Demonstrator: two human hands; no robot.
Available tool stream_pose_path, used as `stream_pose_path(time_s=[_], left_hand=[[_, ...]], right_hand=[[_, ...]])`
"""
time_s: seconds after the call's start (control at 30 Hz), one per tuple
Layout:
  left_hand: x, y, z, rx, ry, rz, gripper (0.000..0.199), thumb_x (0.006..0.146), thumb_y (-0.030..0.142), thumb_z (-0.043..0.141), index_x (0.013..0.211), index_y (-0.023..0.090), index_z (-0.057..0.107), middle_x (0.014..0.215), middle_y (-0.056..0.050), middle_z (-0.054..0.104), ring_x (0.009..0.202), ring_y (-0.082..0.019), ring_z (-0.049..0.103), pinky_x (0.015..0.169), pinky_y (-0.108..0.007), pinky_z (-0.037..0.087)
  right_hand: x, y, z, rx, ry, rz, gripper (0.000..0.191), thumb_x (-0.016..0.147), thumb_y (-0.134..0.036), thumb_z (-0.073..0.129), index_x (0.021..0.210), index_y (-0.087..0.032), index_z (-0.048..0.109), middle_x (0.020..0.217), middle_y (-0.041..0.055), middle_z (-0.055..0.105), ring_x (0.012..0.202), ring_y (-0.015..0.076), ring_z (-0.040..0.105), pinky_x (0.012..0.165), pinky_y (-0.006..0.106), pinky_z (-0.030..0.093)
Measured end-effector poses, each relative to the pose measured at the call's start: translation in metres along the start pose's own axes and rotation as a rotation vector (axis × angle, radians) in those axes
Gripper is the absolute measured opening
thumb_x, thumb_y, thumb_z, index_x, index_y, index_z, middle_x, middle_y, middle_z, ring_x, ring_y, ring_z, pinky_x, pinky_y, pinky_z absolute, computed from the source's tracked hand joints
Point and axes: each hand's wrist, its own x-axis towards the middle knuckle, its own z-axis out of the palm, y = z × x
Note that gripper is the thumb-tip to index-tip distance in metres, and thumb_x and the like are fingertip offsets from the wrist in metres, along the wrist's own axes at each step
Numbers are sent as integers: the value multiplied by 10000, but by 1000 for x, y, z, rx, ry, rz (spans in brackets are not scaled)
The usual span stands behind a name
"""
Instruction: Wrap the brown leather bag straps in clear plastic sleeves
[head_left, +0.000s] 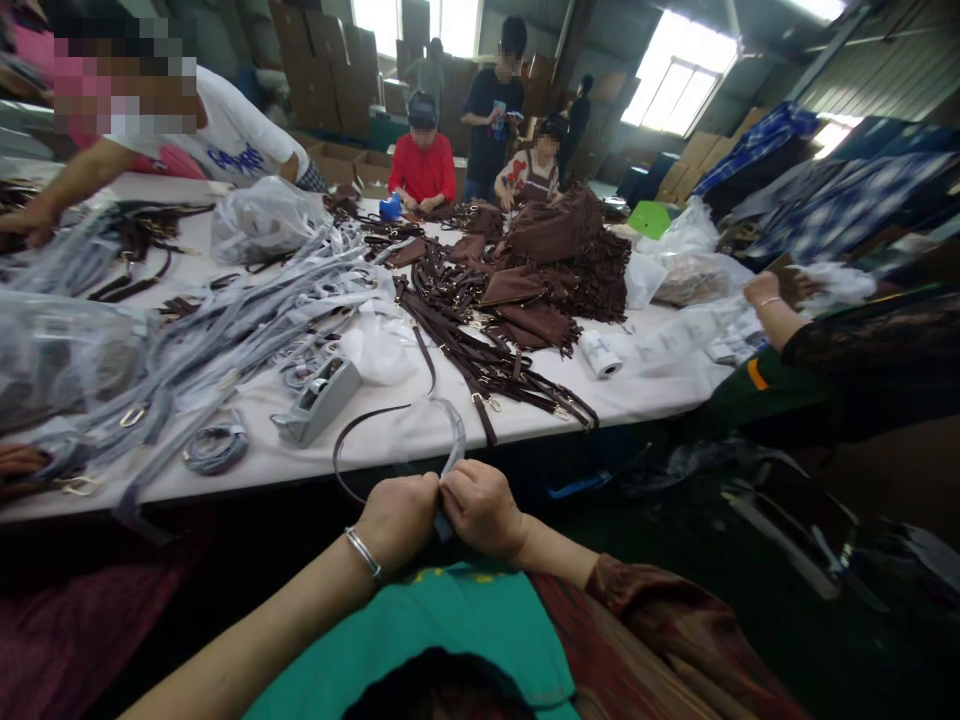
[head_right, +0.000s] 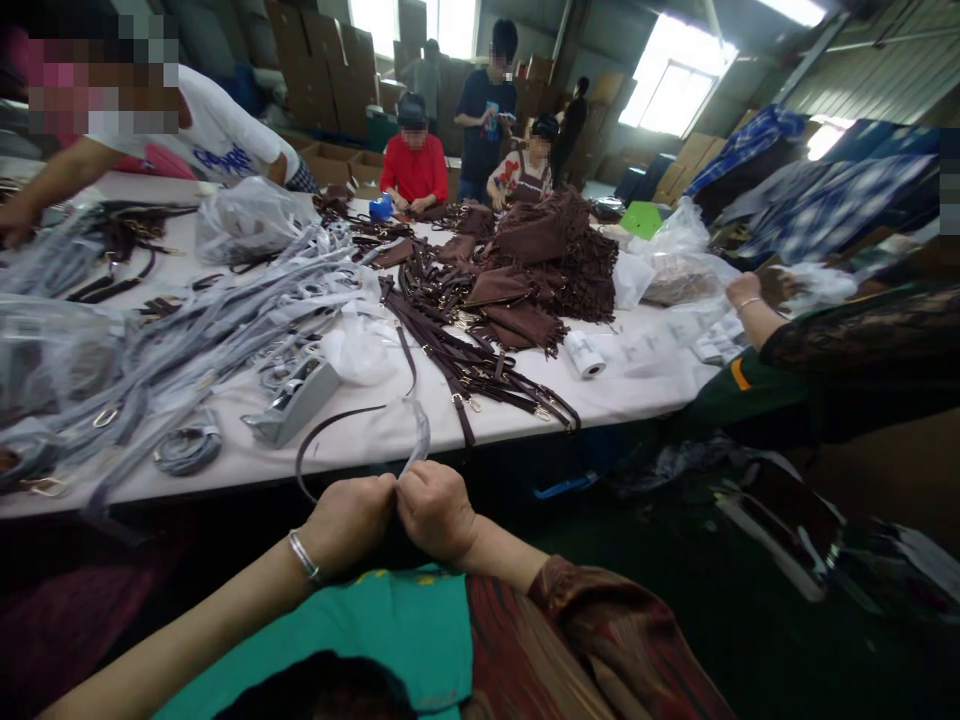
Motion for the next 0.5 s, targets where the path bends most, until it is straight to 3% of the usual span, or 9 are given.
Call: stream_pose_path(time_s=[0.1, 0.17, 0.23, 0.33, 0.5], left_hand=[[4, -5, 0, -624, -130, -135, 286, 887, 329, 458, 649, 179, 514, 544, -1, 495, 469, -135, 466, 499, -255, 360], [2, -9, -1, -1075, -235, -199, 293, 877, 420, 486, 702, 186, 503, 547, 44, 427, 436, -103, 374, 469, -244, 352], [-4, -16, -3, -1318, -273, -162, 272, 851, 444, 544, 828, 174, 549, 630, 35, 473, 491, -104, 403, 507, -252, 392], [-15, -28, -8, -1161, -247, -92, 279, 842, 417, 596, 924, 150, 609, 721, -5, 568, 604, -124, 489, 592, -255, 403], [-15, -25, -4, -562, -42, -79, 378, 904, 404, 494, 604, 175, 506, 566, 10, 515, 554, -127, 446, 552, -257, 301]], right_hand=[[2, 1, -1, 41, 7, -13, 206, 908, -175, 475, 709, -200, 521, 732, 49, 566, 725, 175, 523, 693, 308, 412], [1, 5, -2, 132, 36, 57, 211, 911, -167, 477, 708, -200, 522, 724, 38, 562, 716, 165, 528, 687, 295, 418], [-2, 9, -2, 233, 69, 161, 203, 906, -157, 485, 711, -198, 525, 714, 24, 553, 694, 150, 530, 669, 279, 421], [-7, 12, 0, 316, 104, 290, 191, 890, -154, 507, 704, -194, 528, 693, 7, 538, 658, 135, 524, 635, 263, 413], [-7, 0, 3, 303, 41, 248, 172, 855, -146, 536, 691, -193, 519, 699, 7, 540, 662, 137, 524, 641, 270, 403]])
